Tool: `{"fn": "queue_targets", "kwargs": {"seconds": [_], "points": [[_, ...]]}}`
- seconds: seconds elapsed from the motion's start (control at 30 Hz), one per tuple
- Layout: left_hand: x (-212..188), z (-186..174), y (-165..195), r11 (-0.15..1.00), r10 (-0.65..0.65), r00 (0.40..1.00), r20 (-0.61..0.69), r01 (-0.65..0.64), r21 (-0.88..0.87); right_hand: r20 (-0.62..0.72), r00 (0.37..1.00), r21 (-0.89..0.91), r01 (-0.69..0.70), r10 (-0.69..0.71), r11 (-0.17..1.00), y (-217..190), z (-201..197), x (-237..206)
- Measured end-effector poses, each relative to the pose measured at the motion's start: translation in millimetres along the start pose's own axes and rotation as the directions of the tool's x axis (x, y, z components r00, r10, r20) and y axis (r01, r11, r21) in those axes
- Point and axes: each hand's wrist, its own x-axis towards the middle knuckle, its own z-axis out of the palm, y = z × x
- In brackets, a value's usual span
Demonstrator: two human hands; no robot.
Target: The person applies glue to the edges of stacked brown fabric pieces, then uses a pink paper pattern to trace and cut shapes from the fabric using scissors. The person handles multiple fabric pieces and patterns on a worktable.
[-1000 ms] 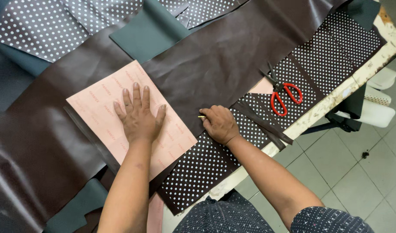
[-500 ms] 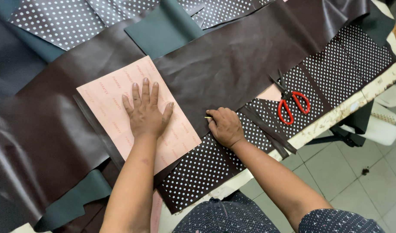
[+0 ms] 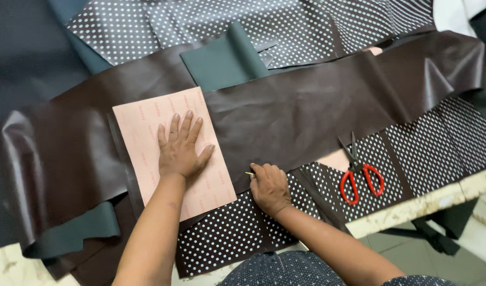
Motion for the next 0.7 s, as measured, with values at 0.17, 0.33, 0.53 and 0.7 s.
{"fn": "queue_targets", "kwargs": {"seconds": [0.17,0.33,0.53,0.7], "points": [[1.3,-4.5,5.0,1.000,-0.017,1.000,0.008,0.017,0.021,0.052,0.999,-0.006,-0.012,0.012,1.000,6.5,2.8,1.5],[4.8,-9.5,6.9,0.999,-0.033,0.999,0.019,0.033,0.021,0.094,0.995,-0.011,-0.012,0.013,1.000,8.5,2.2,4.9],[4.4,-4.3,4.7,0.999,-0.014,1.000,0.000,0.014,0.042,0.079,0.996,-0.003,-0.032,0.033,0.999,7.6,3.0,4.3],[2.4,-0.9,2.8,1.000,-0.018,1.000,-0.010,0.018,0.021,0.043,0.999,-0.012,-0.018,0.019,1.000,5.9,3.8,1.9]]}}
